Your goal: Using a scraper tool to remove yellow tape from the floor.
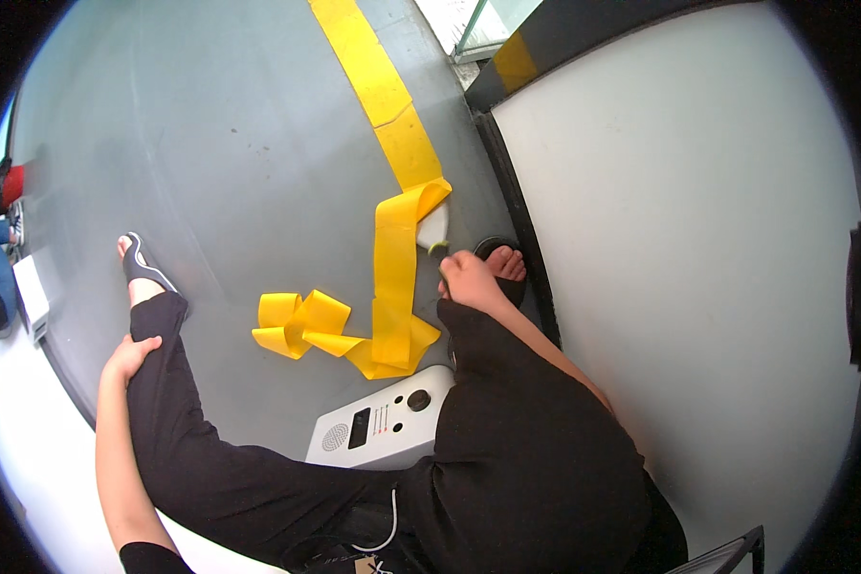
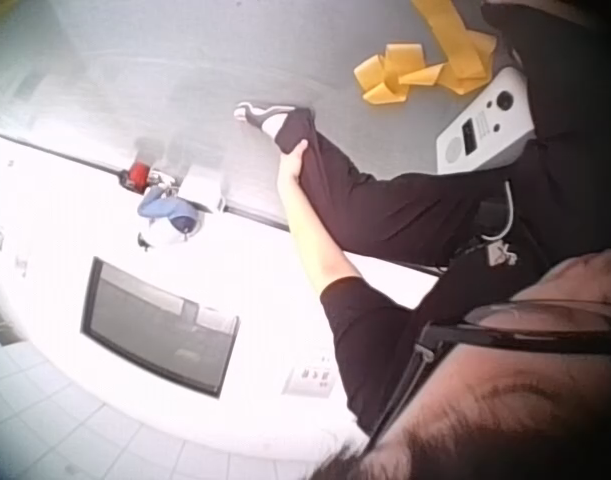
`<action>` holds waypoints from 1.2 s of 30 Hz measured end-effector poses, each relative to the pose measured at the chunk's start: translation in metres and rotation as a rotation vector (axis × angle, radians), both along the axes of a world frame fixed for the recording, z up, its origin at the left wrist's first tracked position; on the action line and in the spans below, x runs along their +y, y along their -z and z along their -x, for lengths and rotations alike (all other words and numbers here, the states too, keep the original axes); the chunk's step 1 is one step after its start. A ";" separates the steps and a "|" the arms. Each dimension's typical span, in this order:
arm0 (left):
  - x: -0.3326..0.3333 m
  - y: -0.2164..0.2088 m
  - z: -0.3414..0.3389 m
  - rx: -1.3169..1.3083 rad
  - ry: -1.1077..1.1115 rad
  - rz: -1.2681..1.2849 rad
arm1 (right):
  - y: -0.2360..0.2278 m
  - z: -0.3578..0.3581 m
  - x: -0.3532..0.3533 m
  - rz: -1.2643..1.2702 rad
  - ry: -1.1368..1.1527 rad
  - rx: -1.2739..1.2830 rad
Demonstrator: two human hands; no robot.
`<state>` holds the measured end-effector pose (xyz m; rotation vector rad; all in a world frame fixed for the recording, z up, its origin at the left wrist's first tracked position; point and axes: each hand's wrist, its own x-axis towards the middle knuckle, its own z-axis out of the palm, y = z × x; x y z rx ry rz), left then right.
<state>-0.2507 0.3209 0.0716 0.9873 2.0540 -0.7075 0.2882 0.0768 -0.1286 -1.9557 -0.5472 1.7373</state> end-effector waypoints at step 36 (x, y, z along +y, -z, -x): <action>-0.003 -0.007 -0.020 -0.002 -0.023 -0.039 | -0.024 -0.010 0.010 0.037 0.115 -0.108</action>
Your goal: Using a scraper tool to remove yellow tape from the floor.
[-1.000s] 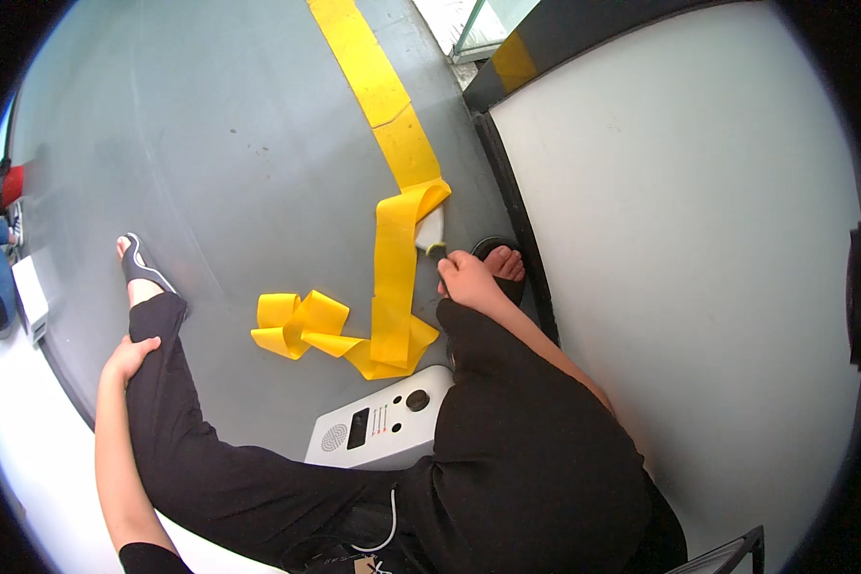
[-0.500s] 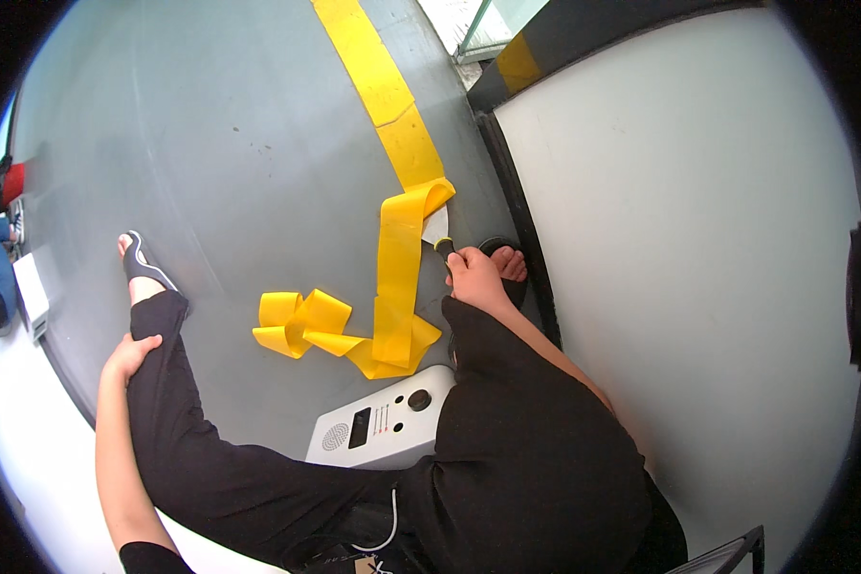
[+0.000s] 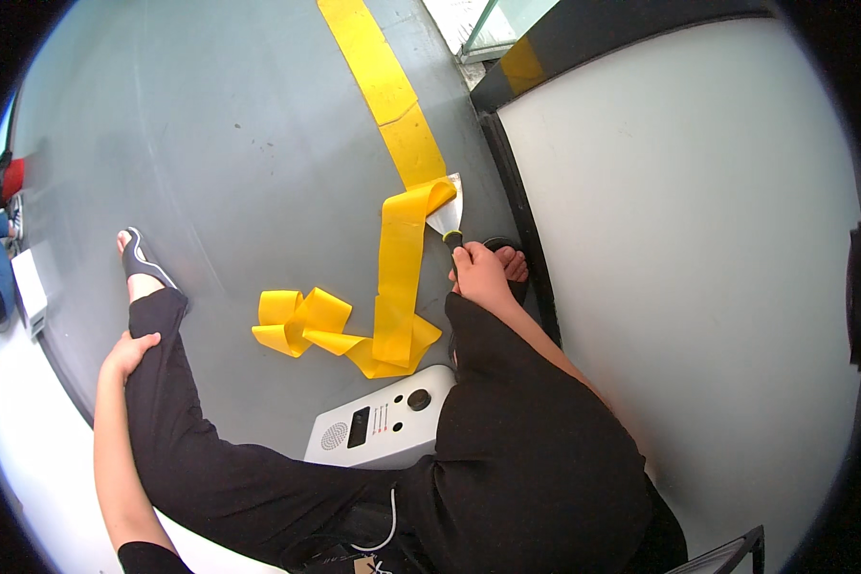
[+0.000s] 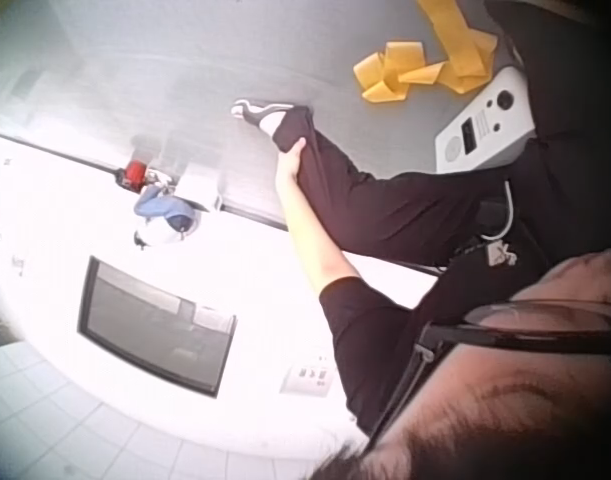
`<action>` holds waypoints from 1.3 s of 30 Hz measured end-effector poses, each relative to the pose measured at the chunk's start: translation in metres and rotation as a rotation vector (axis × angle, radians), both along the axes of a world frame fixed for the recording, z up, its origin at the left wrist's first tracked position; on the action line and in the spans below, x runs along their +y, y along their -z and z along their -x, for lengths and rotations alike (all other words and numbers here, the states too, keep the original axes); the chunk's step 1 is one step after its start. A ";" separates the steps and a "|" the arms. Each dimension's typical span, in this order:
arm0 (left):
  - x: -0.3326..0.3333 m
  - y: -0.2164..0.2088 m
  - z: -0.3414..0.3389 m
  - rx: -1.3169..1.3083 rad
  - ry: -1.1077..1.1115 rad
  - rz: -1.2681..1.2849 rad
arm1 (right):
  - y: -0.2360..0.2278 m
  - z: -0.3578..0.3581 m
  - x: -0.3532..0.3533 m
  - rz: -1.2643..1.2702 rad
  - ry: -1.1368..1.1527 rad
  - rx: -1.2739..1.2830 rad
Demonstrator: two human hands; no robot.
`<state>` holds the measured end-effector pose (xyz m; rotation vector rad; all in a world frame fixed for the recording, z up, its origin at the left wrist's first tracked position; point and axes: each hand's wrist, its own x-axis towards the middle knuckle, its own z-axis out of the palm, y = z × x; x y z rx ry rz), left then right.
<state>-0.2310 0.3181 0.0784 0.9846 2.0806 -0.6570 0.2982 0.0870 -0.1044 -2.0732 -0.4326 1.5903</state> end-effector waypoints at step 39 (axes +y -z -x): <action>0.001 0.003 0.012 0.004 0.041 0.014 | 0.014 0.006 -0.010 -0.112 -0.008 -0.107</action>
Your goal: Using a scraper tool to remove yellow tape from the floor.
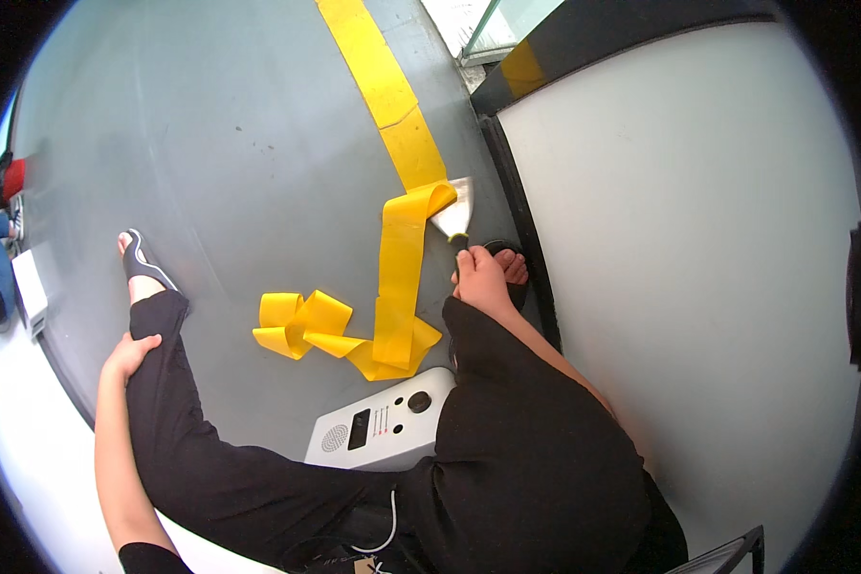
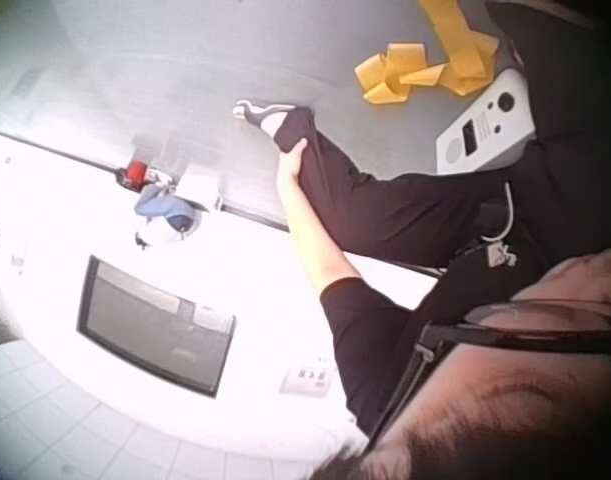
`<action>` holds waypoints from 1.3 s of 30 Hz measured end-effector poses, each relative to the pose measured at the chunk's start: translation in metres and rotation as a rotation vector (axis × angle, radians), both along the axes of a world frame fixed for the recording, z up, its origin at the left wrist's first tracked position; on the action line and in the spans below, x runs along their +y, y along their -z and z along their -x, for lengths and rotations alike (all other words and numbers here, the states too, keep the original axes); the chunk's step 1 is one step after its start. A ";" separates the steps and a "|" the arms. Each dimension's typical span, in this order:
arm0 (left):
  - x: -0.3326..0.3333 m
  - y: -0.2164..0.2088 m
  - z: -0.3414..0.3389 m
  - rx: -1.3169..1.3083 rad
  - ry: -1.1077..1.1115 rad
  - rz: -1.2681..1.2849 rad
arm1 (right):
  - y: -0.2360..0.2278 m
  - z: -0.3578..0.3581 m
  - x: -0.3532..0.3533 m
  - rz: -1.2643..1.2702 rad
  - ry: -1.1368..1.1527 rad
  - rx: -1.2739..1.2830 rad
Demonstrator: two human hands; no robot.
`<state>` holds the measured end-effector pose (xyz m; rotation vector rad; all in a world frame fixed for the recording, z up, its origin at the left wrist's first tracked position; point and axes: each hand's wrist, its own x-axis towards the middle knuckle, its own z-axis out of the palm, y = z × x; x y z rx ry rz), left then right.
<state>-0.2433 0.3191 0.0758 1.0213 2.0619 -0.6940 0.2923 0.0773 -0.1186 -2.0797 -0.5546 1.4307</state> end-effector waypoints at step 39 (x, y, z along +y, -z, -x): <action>0.001 0.007 0.015 0.002 -0.004 0.012 | -0.004 0.009 0.000 0.079 0.041 0.037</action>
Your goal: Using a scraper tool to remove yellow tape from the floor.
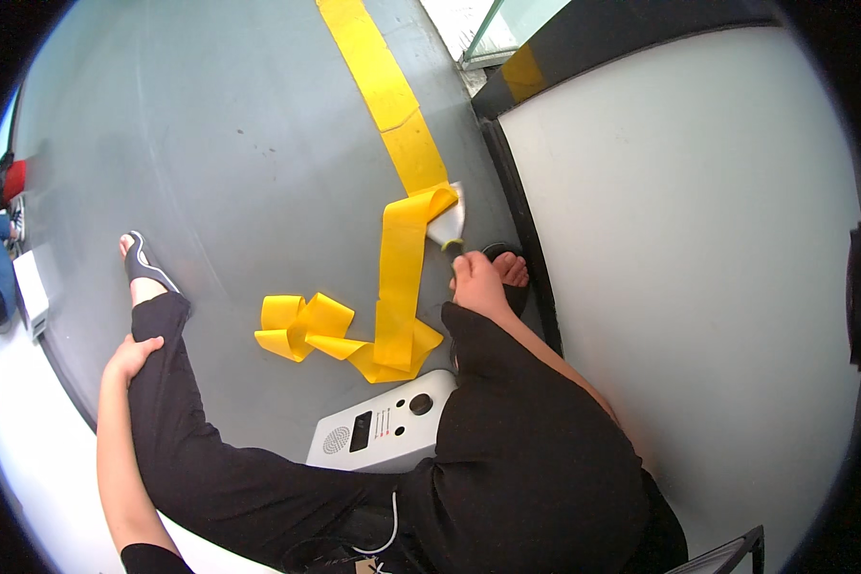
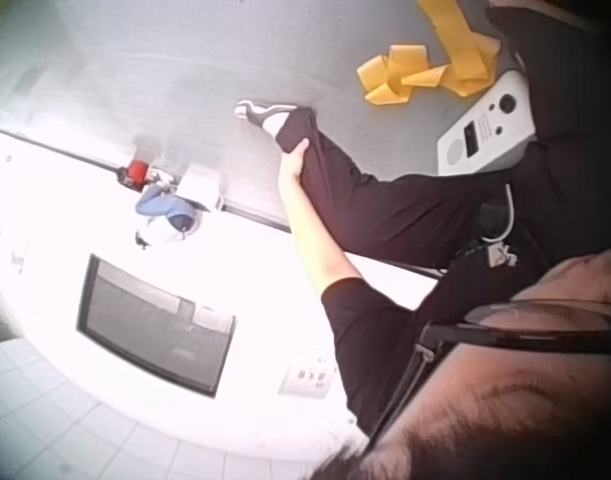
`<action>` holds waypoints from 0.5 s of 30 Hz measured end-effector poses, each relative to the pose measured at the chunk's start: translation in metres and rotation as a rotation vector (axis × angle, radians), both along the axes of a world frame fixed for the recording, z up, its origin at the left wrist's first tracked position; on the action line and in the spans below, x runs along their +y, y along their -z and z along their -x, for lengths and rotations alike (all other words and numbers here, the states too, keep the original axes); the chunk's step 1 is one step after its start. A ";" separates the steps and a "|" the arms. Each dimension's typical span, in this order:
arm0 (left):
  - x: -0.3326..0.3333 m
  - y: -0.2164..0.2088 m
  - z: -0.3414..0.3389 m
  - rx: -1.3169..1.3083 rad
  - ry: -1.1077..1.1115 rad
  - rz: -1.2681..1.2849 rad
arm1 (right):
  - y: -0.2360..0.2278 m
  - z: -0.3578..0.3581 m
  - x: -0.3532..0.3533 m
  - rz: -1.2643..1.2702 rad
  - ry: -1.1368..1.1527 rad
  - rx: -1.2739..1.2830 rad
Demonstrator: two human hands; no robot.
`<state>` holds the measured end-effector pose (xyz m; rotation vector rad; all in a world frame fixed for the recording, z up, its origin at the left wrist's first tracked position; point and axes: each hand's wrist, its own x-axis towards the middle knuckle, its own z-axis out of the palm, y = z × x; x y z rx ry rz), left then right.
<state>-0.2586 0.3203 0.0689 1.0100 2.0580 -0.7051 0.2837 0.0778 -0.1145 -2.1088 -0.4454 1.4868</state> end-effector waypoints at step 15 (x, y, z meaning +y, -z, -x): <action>0.001 -0.006 -0.021 -0.027 0.005 0.006 | -0.001 -0.007 0.003 -0.044 0.014 -0.036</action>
